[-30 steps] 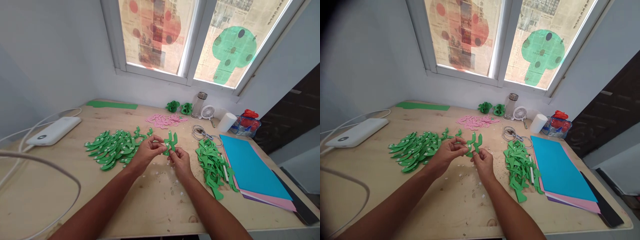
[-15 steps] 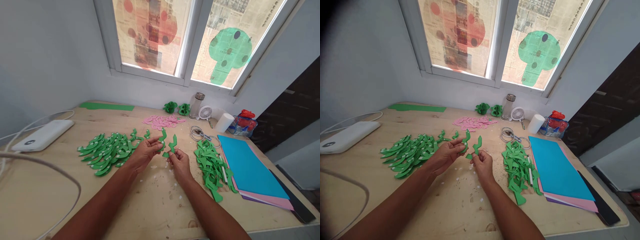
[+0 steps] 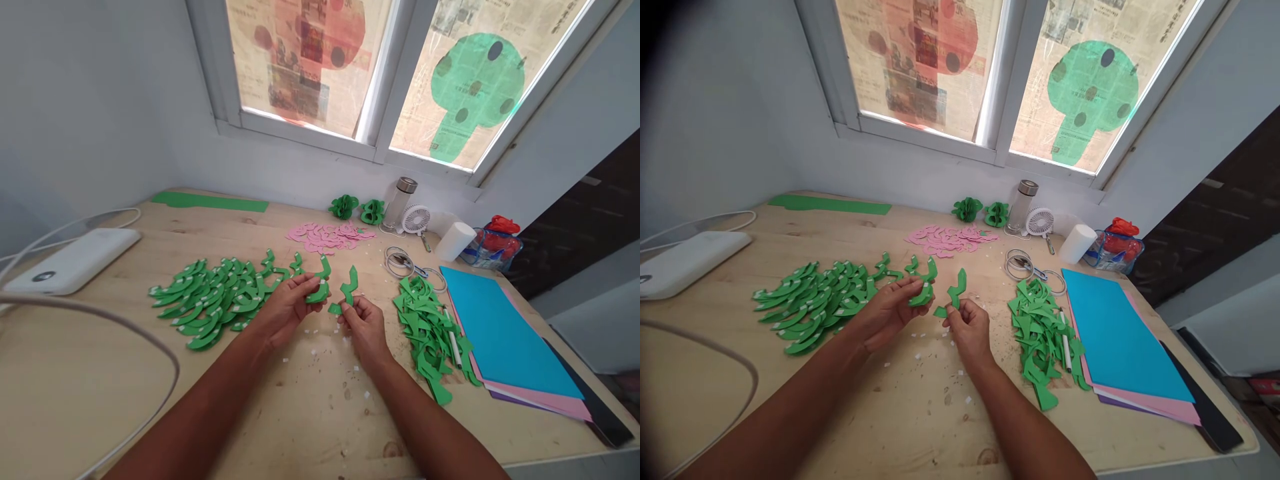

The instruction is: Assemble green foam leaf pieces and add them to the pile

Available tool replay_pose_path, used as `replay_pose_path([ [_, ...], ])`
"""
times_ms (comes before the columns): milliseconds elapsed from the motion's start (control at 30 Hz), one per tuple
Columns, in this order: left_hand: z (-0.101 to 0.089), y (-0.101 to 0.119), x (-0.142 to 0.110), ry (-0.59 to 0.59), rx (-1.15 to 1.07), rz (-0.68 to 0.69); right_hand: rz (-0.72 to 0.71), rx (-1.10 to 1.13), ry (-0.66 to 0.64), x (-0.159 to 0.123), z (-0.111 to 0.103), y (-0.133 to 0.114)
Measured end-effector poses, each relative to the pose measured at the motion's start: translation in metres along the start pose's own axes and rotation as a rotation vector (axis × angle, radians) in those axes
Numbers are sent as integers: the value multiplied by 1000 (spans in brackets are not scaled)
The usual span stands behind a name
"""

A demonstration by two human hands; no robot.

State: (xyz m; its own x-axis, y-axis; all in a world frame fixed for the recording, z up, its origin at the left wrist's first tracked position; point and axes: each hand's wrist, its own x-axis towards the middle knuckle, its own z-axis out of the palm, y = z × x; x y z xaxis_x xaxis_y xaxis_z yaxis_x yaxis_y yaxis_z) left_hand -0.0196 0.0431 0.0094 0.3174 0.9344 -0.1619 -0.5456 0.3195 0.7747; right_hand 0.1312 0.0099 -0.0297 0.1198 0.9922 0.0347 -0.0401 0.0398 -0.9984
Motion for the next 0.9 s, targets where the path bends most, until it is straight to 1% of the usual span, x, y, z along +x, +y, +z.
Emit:
replay_pose_path([
  [200, -1, -4, 1, 40, 4, 16, 10, -13, -4, -1, 1, -2],
  [467, -2, -5, 0, -6, 3, -40, 17, -20, 6, 1, 0, 0],
  [633, -4, -7, -1, 2, 45, -54, 15, -24, -5, 0, 0, -2],
  [767, -5, -3, -2, -40, 102, -82, 11, -23, -5, 1, 0, -3],
  [900, -5, 1, -3, -101, 184, -81, 18, -11, -13, 2, -1, 1],
])
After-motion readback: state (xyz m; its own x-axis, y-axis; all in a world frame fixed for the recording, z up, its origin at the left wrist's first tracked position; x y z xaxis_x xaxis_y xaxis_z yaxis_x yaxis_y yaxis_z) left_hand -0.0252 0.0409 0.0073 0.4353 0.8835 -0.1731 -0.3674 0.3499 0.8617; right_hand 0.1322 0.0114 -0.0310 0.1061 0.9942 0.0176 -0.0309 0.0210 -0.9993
